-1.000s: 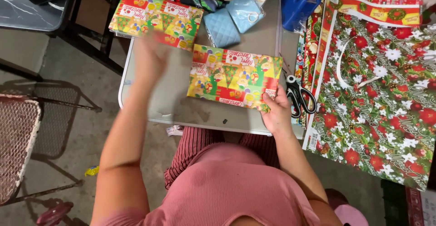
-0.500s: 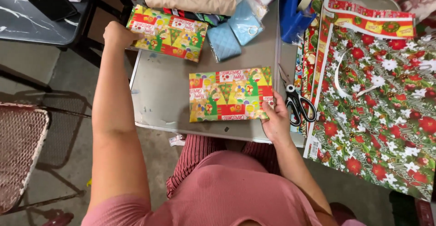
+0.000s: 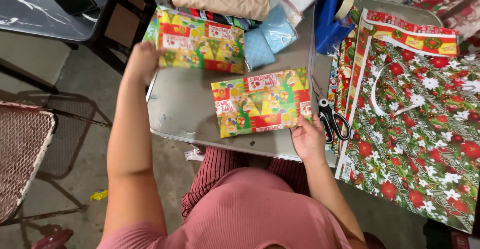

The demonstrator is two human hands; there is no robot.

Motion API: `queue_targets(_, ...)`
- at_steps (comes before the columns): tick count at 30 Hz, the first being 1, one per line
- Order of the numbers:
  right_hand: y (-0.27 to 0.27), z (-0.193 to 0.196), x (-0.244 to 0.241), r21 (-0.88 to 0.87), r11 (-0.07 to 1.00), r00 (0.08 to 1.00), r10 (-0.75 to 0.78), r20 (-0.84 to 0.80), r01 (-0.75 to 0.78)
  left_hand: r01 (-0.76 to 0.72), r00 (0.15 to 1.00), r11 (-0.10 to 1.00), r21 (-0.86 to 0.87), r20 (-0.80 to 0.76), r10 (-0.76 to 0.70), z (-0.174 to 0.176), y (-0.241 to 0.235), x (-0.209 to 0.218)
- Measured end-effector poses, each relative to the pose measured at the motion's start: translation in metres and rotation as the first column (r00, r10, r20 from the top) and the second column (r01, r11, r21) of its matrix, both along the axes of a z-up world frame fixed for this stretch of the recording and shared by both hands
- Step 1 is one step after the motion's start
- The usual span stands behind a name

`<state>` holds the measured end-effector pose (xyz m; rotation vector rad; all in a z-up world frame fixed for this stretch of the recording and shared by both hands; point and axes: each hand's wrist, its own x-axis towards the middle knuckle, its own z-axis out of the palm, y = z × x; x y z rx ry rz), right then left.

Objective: Wrapping books in decorative paper by cutting the paper to size and folding it around the books.

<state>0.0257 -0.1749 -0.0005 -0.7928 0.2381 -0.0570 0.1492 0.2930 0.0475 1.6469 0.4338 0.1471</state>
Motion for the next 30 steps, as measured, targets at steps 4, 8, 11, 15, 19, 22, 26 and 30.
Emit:
queue_targets(4, 0.008, 0.002, 0.01, 0.09, 0.996, 0.992, -0.011, -0.122, 0.022, 0.013, 0.97, 0.994, -0.104, 0.242, 0.012, -0.005, -0.042, -0.076)
queue_targets(8, 0.039, 0.005, 0.011, 0.253, 0.965, 0.972, -0.011, -0.236, 0.072, 0.015, 0.904, 0.874, -0.486, 0.381, 0.196, 0.004, -0.145, -0.162)
queue_targets(11, 0.067, 0.041, 0.007, 0.309, 0.949, 0.956, 0.034, -0.291, 0.06, 0.134, 0.899, 0.843, -0.521, 0.421, 0.118, -0.027, -0.182, -0.195)
queue_targets(15, 0.083, 0.051, -0.009, 0.295, 0.955, 0.929, 0.126, -0.347, -0.02, 0.332, 0.888, 0.803, -0.494, 0.45, -0.09, -0.076, -0.17, -0.208)
queue_targets(19, 0.072, 0.03, -0.007, -0.05, 0.988, 0.922, 0.117, -0.37, -0.146, 0.551, 0.652, 0.732, 0.401, 0.339, -0.678, -0.001, -0.087, -0.146)
queue_targets(22, 0.06, 0.012, -0.009, -0.07, 0.981, 0.904, 0.138, -0.404, -0.181, -0.007, 0.849, 0.728, 0.685, 0.389, -0.358, -0.048, 0.016, -0.026)
queue_targets(26, 0.056, -0.008, -0.017, -0.079, 0.945, 0.845, 0.245, -0.476, -0.319, -0.247, 0.968, 0.969, 0.005, -0.054, 0.247, -0.116, 0.109, 0.117)
queue_targets(30, 0.086, 0.03, -0.021, -0.085, 0.969, 0.876, 0.169, -0.452, -0.231, -0.152, 0.988, 0.967, -0.203, -0.008, 0.153, -0.082, 0.084, 0.104)
